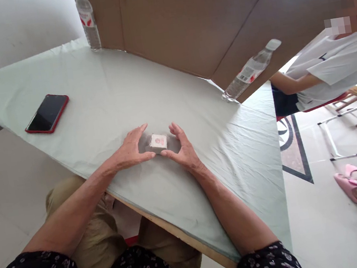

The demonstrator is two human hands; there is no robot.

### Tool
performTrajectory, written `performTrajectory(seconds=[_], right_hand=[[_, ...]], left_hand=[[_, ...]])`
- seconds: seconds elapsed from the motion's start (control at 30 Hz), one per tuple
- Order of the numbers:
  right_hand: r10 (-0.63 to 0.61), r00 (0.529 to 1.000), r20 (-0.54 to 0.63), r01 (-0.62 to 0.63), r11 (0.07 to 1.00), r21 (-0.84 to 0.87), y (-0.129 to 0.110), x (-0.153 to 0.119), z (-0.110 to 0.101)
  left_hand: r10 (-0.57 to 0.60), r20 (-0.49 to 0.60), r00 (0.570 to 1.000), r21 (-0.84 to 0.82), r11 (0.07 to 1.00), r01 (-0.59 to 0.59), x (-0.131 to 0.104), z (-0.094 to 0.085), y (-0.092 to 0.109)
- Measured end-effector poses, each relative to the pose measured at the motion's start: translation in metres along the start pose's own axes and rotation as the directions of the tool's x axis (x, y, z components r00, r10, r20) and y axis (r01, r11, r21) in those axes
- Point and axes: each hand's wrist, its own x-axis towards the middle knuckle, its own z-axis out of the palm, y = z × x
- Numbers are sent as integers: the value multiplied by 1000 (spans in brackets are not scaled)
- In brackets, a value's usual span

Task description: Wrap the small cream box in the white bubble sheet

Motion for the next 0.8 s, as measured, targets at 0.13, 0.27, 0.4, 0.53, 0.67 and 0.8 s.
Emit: performTrajectory(seconds=[0.13,0.27,0.4,0.53,0.67,0.8], right_hand=[[48,999,25,-50,996,68,4,1,-6],[48,998,37,-48,999,-3,7,1,-5],[-5,1000,16,6,997,-71,7,1,0],[-56,996,-66,46,988,-147,0,-1,2],[-50,998,-43,42,985,-168,-2,-1,2],[59,998,-8,-58,996,74,3,2,-5]], left_hand=[[-48,30,998,-90,995,51,-2,-9,-5],[-14,12,1000,-32,999,15,1,-5,-8],[62,-22,998,59,996,-61,5,6,-5],[109,-92,990,83,991,-102,4,11,1],[97,-63,993,111,990,-90,2,10,0],[19,-23,1000,-8,1000,-20,2,4,-3]])
